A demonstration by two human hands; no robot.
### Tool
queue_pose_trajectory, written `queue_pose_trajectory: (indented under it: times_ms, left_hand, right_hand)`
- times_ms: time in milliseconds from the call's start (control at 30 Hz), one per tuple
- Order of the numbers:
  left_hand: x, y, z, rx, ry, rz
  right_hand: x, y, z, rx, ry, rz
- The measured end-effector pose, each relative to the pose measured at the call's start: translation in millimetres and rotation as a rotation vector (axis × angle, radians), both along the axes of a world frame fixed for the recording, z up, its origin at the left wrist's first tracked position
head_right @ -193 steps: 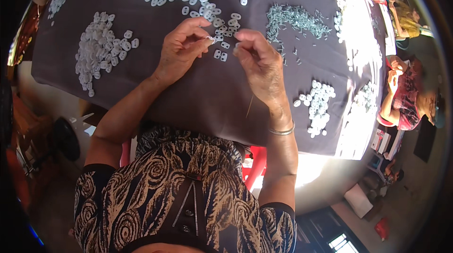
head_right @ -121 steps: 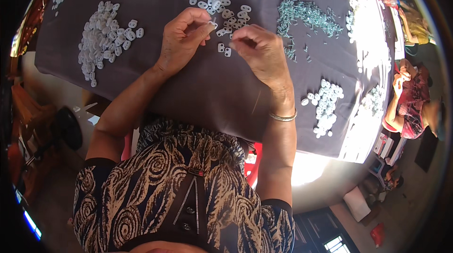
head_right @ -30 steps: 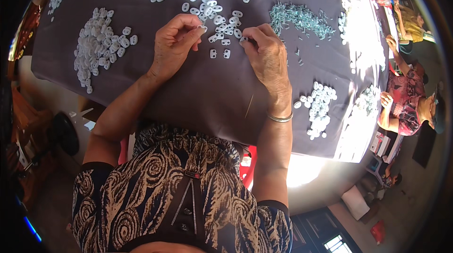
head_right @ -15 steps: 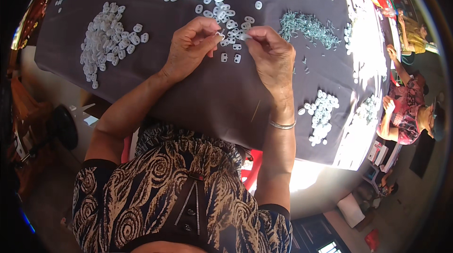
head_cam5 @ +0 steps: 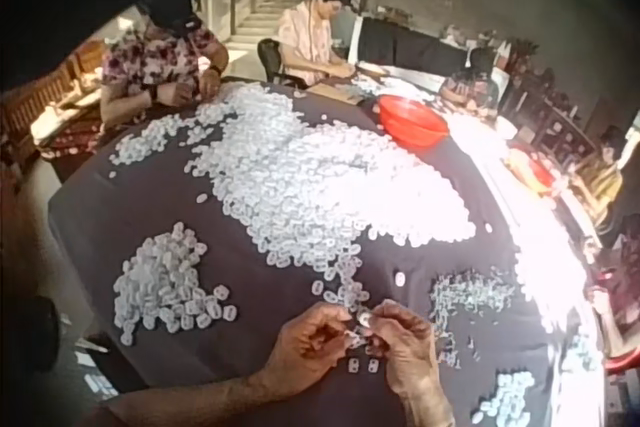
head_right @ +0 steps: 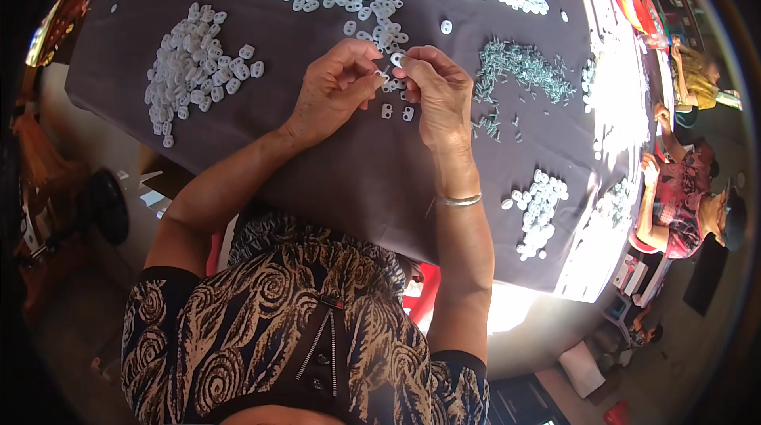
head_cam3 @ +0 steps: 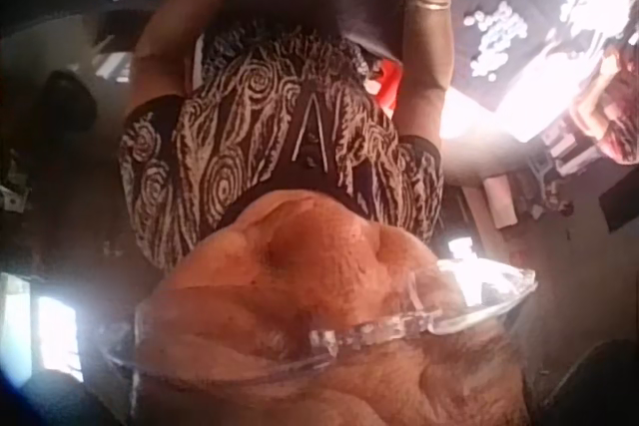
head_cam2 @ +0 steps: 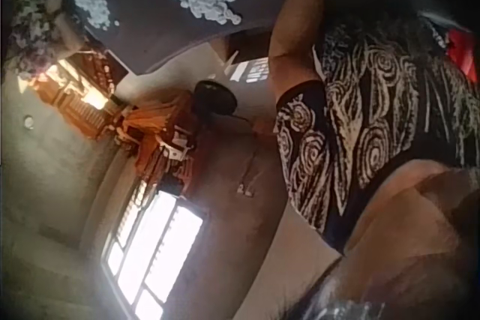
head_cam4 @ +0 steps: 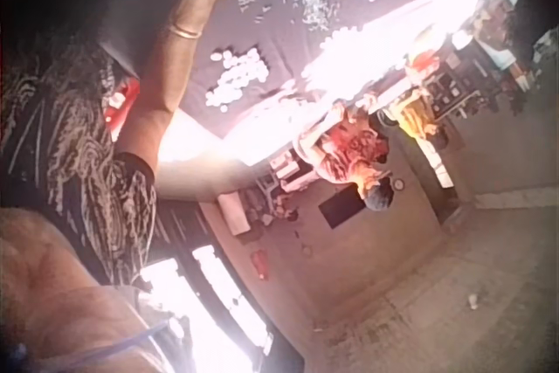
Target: Assembling small white plastic components by hand on a workshop table.
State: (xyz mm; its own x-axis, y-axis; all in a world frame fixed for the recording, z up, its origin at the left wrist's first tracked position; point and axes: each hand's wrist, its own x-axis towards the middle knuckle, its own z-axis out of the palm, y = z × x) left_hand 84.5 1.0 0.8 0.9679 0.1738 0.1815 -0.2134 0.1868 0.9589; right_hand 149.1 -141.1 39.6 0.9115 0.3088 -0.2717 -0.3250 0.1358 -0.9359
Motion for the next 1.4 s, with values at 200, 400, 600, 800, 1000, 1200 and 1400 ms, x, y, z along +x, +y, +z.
queue_pose_trajectory:
  times_ms: [200, 400, 600, 800, 1000, 1200, 1400]
  left_hand:
    - [0, 1, 1, 0.019, -0.016, -0.008]
    - [0, 0, 1, 0.052, -0.017, -0.011]
    - [-1, -1, 6, 0.043, 0.03, -0.006]
    - [-2, -2, 9, 0.028, 0.027, -0.003]
    - [-2, -1, 5, 0.036, 0.013, 0.007]
    - [1, 1, -4, 0.053, -0.02, 0.014]
    - [2, 3, -1, 0.107, -0.002, -0.013]
  right_hand:
    - [-2, 3, 2, 0.039, -0.008, 0.009]
    - [-1, 1, -1, 0.005, -0.042, 0.04]
    - [-2, 2, -1, 0.002, -0.059, 0.048]
    - [-4, 1, -2, -0.014, -0.079, 0.059]
    - [-8, 2, -5, -0.097, -0.208, 0.105]
    - [-5, 1, -8, -0.16, -0.408, 0.19]
    - [0, -1, -1, -0.143, -0.408, 0.254]
